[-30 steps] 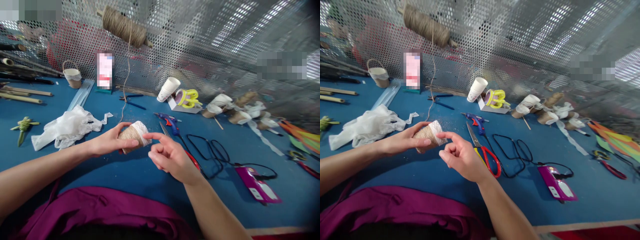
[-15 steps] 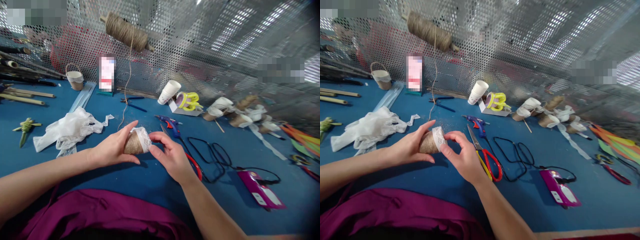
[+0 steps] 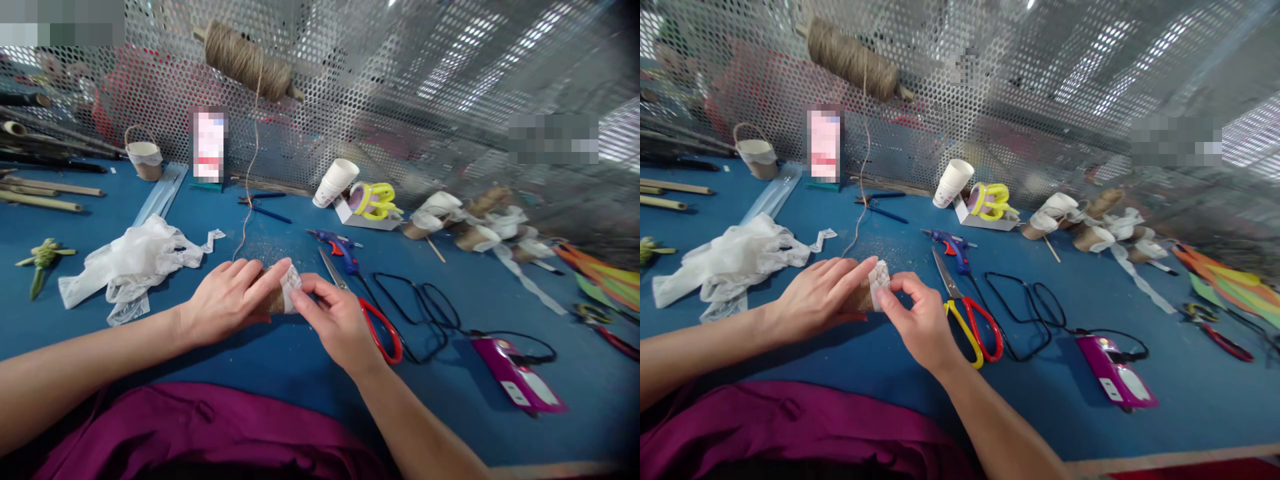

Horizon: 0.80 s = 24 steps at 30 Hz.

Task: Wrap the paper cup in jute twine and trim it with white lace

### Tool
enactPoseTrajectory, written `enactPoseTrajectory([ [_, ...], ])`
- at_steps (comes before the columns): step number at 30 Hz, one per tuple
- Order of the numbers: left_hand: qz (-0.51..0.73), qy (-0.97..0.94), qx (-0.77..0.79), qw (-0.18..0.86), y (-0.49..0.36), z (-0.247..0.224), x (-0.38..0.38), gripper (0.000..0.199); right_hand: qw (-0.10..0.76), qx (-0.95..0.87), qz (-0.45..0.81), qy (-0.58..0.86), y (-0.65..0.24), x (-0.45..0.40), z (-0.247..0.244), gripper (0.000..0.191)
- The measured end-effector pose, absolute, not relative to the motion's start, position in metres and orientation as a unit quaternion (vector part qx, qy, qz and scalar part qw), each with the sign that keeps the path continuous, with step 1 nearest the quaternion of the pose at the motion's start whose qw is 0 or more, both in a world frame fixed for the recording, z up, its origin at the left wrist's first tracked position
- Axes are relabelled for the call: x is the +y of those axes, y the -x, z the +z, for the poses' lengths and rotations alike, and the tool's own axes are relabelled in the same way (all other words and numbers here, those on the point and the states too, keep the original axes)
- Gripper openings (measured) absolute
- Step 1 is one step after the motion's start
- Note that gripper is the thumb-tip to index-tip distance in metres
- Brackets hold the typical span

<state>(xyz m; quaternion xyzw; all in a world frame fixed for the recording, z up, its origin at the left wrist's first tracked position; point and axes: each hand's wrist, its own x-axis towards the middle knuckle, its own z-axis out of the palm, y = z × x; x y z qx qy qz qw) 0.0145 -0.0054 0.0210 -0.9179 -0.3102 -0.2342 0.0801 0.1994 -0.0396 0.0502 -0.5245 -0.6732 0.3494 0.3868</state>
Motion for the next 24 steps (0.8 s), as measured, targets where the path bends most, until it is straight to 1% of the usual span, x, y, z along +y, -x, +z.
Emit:
enactPoseTrajectory([
  [2,-0.227,0.917,-0.318,0.087,-0.015,0.021,-0.006,0.067,0.389,-0.663,0.364,0.526,-0.199,-0.039,0.05,0.018],
  [4,-0.217,0.918,-0.321,0.081,-0.014,0.019,-0.006,0.069,0.393,-0.655,0.374,0.526,-0.2,-0.039,0.049,0.017],
  [6,-0.228,0.921,-0.314,0.04,-0.013,0.019,-0.005,0.081,0.399,-0.657,0.373,0.52,-0.2,-0.039,0.048,0.015],
  [7,-0.245,0.918,-0.31,-0.002,-0.012,0.018,-0.004,0.089,0.406,-0.662,0.366,0.513,-0.2,-0.039,0.048,0.013],
  [9,-0.291,0.898,-0.304,-0.133,-0.01,0.019,0.0,0.103,0.426,-0.682,0.338,0.489,-0.2,-0.04,0.048,0.011],
  [10,-0.304,0.878,-0.299,-0.219,-0.009,0.02,0.002,0.105,0.435,-0.7,0.314,0.472,-0.2,-0.04,0.049,0.011],
  [11,-0.303,0.851,-0.292,-0.312,-0.008,0.022,0.004,0.101,0.44,-0.722,0.285,0.451,-0.2,-0.04,0.05,0.012],
  [13,-0.276,0.788,-0.271,-0.479,-0.007,0.024,0.008,0.084,0.437,-0.771,0.225,0.406,-0.2,-0.04,0.052,0.013],
  [14,-0.266,0.758,-0.264,-0.534,-0.006,0.025,0.01,0.077,0.431,-0.79,0.2,0.388,-0.2,-0.04,0.053,0.013],
  [15,-0.265,0.735,-0.265,-0.565,-0.006,0.025,0.011,0.072,0.426,-0.801,0.183,0.378,-0.2,-0.04,0.053,0.012],
  [16,-0.274,0.724,-0.274,-0.571,-0.006,0.025,0.012,0.07,0.426,-0.802,0.179,0.378,-0.201,-0.04,0.052,0.009],
  [17,-0.291,0.724,-0.29,-0.553,-0.006,0.025,0.013,0.071,0.432,-0.793,0.184,0.388,-0.203,-0.039,0.051,0.006],
  [18,-0.31,0.737,-0.308,-0.516,-0.007,0.024,0.013,0.071,0.443,-0.776,0.193,0.406,-0.205,-0.038,0.049,0.006],
  [21,-0.339,0.805,-0.33,-0.356,-0.008,0.021,0.013,0.07,0.468,-0.716,0.21,0.474,-0.211,-0.032,0.045,0.015],
  [24,-0.319,0.866,-0.296,-0.248,-0.008,0.017,0.01,0.068,0.436,-0.716,0.231,0.493,-0.214,-0.025,0.042,0.023],
])
